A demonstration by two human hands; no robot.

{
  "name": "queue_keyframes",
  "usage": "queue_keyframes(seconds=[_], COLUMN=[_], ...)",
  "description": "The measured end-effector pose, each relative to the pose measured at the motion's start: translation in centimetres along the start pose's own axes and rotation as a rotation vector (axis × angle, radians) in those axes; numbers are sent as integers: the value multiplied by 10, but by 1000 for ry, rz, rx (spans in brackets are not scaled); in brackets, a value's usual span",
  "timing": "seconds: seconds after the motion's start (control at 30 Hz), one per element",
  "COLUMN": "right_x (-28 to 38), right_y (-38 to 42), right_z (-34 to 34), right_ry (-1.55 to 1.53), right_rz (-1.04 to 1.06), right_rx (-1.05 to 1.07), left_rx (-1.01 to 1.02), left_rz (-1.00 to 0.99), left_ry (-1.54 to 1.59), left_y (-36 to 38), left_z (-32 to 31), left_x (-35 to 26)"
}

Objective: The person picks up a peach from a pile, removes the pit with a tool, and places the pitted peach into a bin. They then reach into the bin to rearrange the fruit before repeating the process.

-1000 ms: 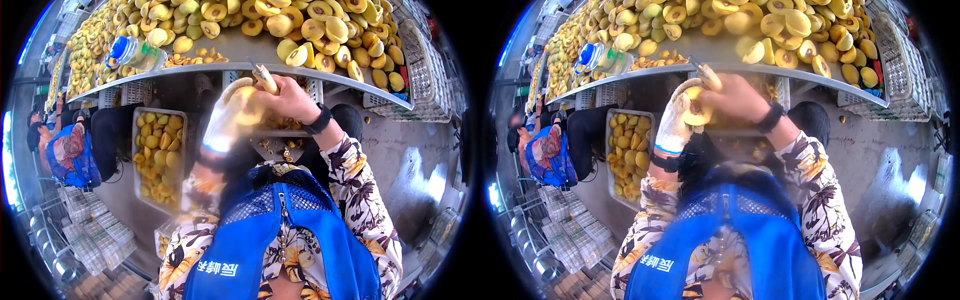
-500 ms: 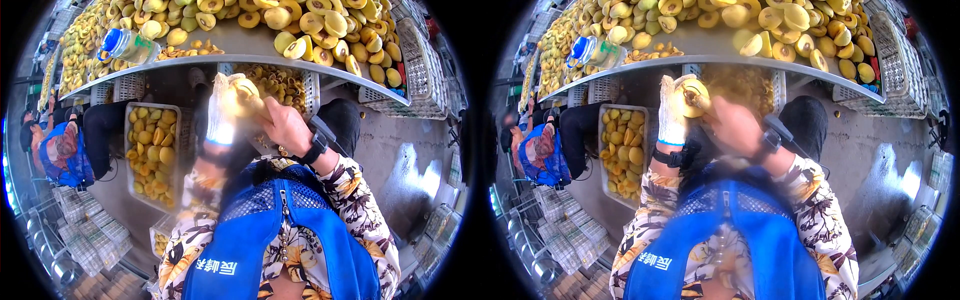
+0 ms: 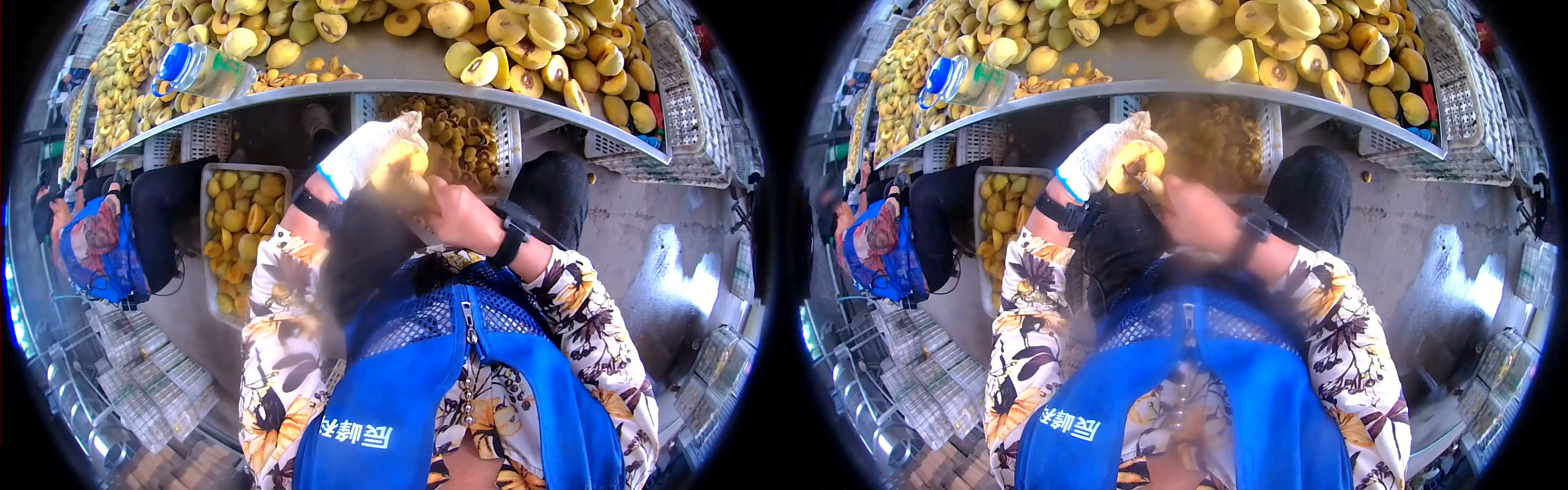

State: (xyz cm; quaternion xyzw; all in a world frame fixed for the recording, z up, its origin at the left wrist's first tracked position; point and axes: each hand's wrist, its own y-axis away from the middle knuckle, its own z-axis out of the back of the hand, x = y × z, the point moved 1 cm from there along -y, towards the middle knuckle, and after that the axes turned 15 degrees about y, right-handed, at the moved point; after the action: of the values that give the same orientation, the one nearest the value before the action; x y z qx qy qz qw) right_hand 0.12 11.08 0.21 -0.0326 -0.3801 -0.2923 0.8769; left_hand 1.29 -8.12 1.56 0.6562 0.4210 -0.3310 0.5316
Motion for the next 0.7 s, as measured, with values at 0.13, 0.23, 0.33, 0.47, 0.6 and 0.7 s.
queue_keyframes(seconds=[0.13,0.23,0.33,0.47,0.6,0.7], right_x=[1,15,19,28,27,34], right_y=[-3,-8,-9,-5,-4,-4], right_z=[-10,-8,-14,-8,-8,-4], right_ry=[-184,-371,-429,-662,-1070,-1172], right_rz=[-102,-166,-218,-350,-294,-425], right_rx=[-138,-100,-5,114,282,357], left_rx=[-201,-554,-643,-703,-591,-600], left_rz=[-276,-467,-469,-478,-636,-538], left_ry=[358,466,604,622,710,716], left_y=[12,18,19,8,8,-2], left_z=[-10,-39,-48,-47,-56,-43], left_x=[7,27,33,22,20,28])
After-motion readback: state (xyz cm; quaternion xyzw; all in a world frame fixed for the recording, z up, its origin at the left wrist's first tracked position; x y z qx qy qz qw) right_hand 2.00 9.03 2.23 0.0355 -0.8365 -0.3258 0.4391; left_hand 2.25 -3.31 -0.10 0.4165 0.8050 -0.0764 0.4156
